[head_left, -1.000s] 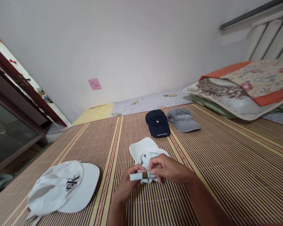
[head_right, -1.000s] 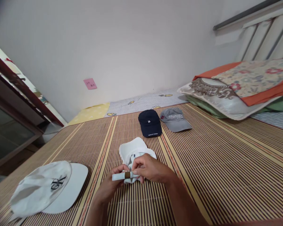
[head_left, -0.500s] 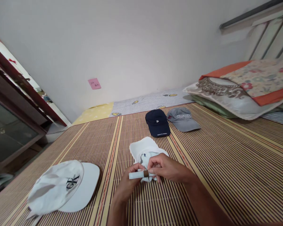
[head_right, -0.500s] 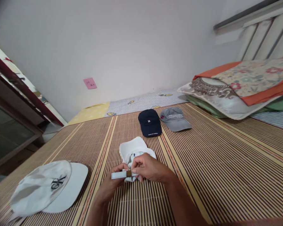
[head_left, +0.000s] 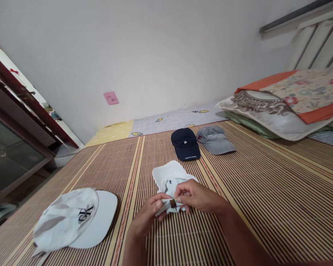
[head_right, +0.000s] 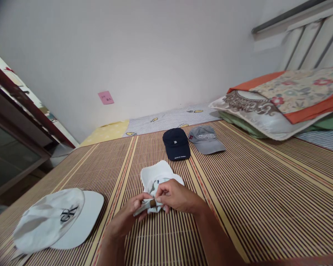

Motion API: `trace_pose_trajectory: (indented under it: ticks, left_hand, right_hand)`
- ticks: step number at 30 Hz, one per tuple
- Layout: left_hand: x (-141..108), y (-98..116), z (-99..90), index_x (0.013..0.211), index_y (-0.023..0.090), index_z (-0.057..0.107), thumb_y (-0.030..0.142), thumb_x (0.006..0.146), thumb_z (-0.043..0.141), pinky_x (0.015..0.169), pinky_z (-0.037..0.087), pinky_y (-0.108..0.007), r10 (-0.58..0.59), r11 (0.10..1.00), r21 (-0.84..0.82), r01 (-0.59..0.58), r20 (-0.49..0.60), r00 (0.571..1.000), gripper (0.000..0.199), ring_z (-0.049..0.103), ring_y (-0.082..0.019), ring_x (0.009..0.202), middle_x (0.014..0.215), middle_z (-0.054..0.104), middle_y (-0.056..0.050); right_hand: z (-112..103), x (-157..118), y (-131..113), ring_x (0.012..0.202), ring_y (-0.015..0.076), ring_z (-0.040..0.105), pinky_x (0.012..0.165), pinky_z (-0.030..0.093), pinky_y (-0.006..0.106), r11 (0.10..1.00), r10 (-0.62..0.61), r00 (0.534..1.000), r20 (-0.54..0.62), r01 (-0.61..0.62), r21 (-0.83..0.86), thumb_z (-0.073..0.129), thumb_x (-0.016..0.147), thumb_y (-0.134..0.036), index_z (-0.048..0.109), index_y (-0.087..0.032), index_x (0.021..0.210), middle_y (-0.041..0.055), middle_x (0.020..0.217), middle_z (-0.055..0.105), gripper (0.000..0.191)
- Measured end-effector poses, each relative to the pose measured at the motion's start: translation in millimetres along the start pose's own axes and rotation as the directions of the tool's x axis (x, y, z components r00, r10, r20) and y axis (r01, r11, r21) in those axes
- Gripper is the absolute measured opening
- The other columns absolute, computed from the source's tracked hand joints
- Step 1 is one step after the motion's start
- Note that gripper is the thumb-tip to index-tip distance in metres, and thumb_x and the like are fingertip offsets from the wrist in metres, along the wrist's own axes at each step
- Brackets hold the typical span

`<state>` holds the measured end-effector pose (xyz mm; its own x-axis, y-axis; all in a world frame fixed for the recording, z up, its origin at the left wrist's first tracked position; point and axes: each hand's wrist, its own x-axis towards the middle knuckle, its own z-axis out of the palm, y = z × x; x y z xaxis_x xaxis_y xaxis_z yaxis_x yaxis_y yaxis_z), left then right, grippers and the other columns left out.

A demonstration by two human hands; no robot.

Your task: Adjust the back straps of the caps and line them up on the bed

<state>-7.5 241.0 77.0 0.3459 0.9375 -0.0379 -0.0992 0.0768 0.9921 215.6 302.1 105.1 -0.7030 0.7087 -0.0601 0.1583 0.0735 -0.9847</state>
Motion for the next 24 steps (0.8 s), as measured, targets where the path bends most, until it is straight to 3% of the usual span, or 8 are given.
trace_pose_trajectory:
  ticks: [3,5,11,16,19,24]
  left_hand:
    - [-3,5,-2.3,0.113,0.015,0.074,0.078,0.082,0.059,0.058,0.027,-0.029,0.010,1.000,-0.011,-0.009,0.029,1.000,0.072,0.043,-0.014,0.059,0.070,0.055,-0.002]
    - [-2,5,-3.2,0.114,0.016,0.074,0.074,0.079,0.066,0.055,0.029,-0.027,-0.014,0.999,0.052,0.014,0.011,1.000,0.069,0.045,-0.012,0.056,0.071,0.058,-0.002]
    - [4,1,-2.4,0.092,0.016,0.074,0.055,0.074,0.082,0.045,0.034,-0.022,-0.131,0.971,0.187,0.151,-0.114,0.985,0.044,0.045,-0.008,0.048,0.074,0.064,0.000]
    - [5,-3,-4.8,0.083,0.015,0.071,0.054,0.072,0.085,0.044,0.030,-0.021,-0.130,0.981,0.124,0.150,-0.156,0.979,0.043,0.039,-0.006,0.045,0.059,0.055,0.005]
    - [7,-6,-6.8,0.084,0.015,0.071,0.055,0.071,0.085,0.045,0.026,-0.021,-0.099,0.988,0.098,0.119,-0.188,0.977,0.044,0.037,-0.006,0.045,0.057,0.053,0.006]
    - [8,-9,-8.6,0.085,0.016,0.068,0.056,0.072,0.083,0.044,0.028,-0.021,-0.096,0.986,0.112,0.120,-0.194,0.976,0.044,0.038,-0.005,0.043,0.059,0.055,0.006]
  right_hand:
    - [0,-1,-2,0.050,0.0101,0.060,0.056,0.045,0.021,1.000,0.001,1.000,-0.004,-0.001,0.012,0.061,0.086,-0.019,0.067,-0.017,0.080,-0.0041,0.057,0.064,0.009]
    - [2,0,-2,0.050,0.0098,0.060,0.056,0.044,0.021,1.000,0.002,1.000,-0.004,-0.002,0.011,0.062,0.086,-0.018,0.067,-0.017,0.080,-0.0041,0.057,0.064,0.008]
    - [5,7,8,0.053,0.0124,0.062,0.054,0.045,0.023,1.000,0.011,1.000,0.015,-0.011,0.016,0.064,0.084,-0.021,0.068,-0.016,0.084,-0.0022,0.060,0.065,0.007]
    - [-15,-2,13,0.084,0.0203,0.070,0.075,0.051,0.031,0.996,-0.064,0.996,-0.064,0.060,-0.070,0.071,0.082,-0.028,0.074,-0.017,0.097,0.0046,0.087,0.075,0.020]
    - [-27,-11,13,0.098,0.0248,0.069,0.087,0.050,0.035,0.981,-0.022,0.995,-0.094,0.003,-0.194,0.080,0.074,-0.030,0.076,-0.019,0.100,0.0058,0.103,0.077,0.029]
    - [-25,-8,17,0.084,0.0219,0.065,0.072,0.040,0.030,0.906,0.045,0.992,-0.117,-0.090,-0.413,0.073,0.071,-0.017,0.075,-0.019,0.078,0.0016,0.082,0.073,0.007]
